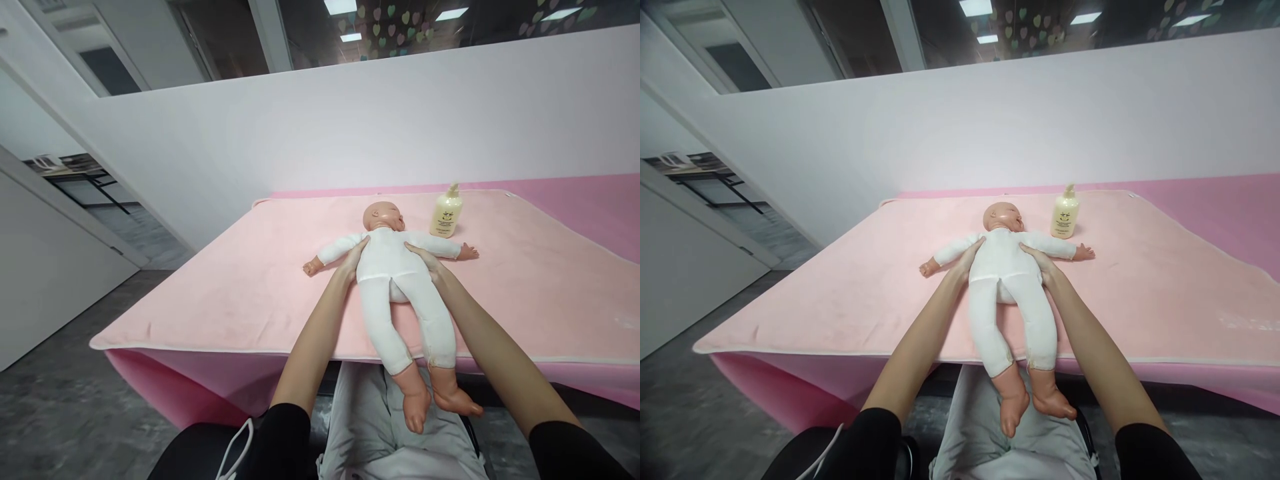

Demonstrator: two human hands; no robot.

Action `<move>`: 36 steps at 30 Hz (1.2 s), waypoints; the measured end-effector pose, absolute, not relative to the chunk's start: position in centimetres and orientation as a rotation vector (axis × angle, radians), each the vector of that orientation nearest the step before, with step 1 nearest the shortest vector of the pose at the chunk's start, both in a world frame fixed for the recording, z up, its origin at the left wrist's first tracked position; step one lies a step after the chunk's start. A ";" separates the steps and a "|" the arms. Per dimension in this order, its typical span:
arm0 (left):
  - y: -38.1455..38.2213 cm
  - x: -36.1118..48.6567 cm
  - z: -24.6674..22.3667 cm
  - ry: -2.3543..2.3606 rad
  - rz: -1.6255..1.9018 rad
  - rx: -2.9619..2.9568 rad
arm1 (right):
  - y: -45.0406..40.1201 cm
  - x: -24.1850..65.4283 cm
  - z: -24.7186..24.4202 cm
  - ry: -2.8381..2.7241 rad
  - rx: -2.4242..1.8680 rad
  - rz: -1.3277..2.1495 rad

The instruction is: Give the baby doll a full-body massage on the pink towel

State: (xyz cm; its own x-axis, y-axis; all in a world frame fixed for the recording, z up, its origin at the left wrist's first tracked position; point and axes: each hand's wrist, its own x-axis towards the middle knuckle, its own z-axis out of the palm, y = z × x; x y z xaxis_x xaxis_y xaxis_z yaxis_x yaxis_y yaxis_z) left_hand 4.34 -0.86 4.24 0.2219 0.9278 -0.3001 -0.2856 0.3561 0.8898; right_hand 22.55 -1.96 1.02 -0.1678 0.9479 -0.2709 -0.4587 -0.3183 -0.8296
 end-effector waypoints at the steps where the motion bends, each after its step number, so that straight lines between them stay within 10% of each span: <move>1: -1.0 4.1 4.3 0.969 0.936 0.816 | -2.0 22.6 1.0 -0.720 -0.988 1.703; 36: -1.7 4.6 3.3 1.139 1.078 0.979 | -2.1 22.7 2.1 -0.668 -0.966 1.754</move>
State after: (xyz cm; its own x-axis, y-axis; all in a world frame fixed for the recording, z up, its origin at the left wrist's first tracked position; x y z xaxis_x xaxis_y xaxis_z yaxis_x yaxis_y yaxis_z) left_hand 4.61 -1.74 3.35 0.0828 0.9765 -0.1988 -0.1447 0.2091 0.9671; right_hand 22.71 -2.14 2.12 -0.1969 0.9320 -0.3044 -0.4932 -0.3624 -0.7908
